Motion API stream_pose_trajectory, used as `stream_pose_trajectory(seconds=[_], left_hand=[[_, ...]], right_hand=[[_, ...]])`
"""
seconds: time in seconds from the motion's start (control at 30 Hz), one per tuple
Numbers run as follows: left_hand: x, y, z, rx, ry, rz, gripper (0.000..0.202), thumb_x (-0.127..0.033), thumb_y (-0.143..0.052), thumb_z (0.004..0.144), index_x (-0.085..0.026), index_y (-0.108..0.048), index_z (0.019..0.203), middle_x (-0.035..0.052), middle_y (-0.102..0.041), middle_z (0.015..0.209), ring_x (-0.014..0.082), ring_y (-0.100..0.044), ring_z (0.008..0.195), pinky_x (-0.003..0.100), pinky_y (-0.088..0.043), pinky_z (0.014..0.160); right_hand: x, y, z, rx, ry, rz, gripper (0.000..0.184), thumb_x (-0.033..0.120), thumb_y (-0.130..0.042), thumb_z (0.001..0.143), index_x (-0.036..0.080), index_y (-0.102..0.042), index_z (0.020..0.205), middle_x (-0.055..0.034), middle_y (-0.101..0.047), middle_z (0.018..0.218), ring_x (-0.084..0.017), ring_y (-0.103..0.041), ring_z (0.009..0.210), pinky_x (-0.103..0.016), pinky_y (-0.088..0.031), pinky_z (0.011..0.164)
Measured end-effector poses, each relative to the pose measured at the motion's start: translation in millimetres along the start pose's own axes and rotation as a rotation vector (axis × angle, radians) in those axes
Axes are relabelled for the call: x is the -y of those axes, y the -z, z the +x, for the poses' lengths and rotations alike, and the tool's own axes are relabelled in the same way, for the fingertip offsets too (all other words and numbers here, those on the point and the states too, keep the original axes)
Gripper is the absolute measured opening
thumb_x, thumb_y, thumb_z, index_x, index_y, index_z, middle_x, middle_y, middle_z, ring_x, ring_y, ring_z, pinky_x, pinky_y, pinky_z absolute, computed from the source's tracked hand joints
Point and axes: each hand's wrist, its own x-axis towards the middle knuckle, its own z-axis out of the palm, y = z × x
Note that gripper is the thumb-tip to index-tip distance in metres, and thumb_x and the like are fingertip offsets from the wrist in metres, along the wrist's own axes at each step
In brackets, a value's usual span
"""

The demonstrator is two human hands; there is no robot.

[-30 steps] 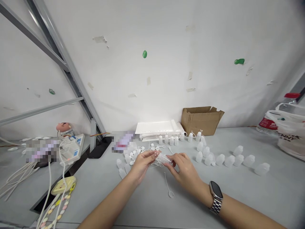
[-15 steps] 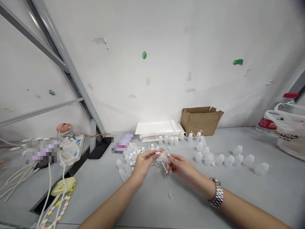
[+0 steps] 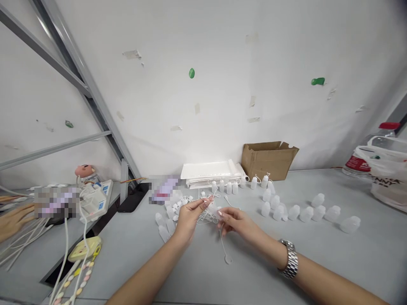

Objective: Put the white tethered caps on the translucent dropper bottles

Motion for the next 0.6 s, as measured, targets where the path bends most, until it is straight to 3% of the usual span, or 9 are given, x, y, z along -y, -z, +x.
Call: stream_pose_trajectory(seconds=[0.13, 0.33, 0.47, 0.6], left_hand=[[-1.2, -1.5, -1.6, -0.003, -0.013, 0.073, 0.025, -0.032, -0.068, 0.067, -0.019, -0.07, 0.088, 0.0061, -0.063, 0.112, 0.0256, -0.05, 0.113, 0.038, -0.033, 0.099], [-2.7, -0.2, -1.3, 0.078, -0.056, 0.107, 0.023, -0.033, -0.064, 0.071, -0.018, -0.071, 0.086, 0.0061, -0.069, 0.101, 0.025, -0.053, 0.11, 0.037, -0.031, 0.1], [-3.0, -0.5, -1.7, 0.056, -0.051, 0.145, 0.025, -0.035, -0.062, 0.072, -0.016, -0.071, 0.085, 0.0076, -0.069, 0.099, 0.0263, -0.054, 0.108, 0.038, -0.034, 0.098], [-3.6, -3.1, -3.3, 0.059, -0.062, 0.179, 0.021, -0.032, -0.061, 0.073, -0.016, -0.071, 0.083, 0.007, -0.07, 0.097, 0.0255, -0.056, 0.106, 0.036, -0.036, 0.096]], right_hand=[[0.4, -1.8, -0.3, -0.073, 0.056, -0.052, 0.036, 0.045, -0.071, 0.062, 0.016, -0.054, 0.073, 0.0034, -0.059, 0.061, -0.01, -0.056, 0.05, -0.026, -0.042, 0.056], [-1.7, -2.4, -5.2, 0.222, -0.146, 0.246, 0.033, 0.045, -0.058, 0.076, 0.012, -0.059, 0.076, 0.0012, -0.057, 0.055, -0.008, -0.052, 0.047, -0.024, -0.042, 0.054], [-3.7, -3.8, -2.9, 0.075, -0.059, 0.121, 0.036, 0.049, -0.061, 0.072, 0.013, -0.057, 0.074, -0.0011, -0.06, 0.064, -0.011, -0.057, 0.051, -0.027, -0.044, 0.058], [-3.8, -2.4, -1.1, -0.033, 0.006, 0.068, 0.031, 0.041, -0.071, 0.064, 0.014, -0.056, 0.068, 0.0012, -0.059, 0.062, -0.011, -0.056, 0.053, -0.026, -0.042, 0.059]])
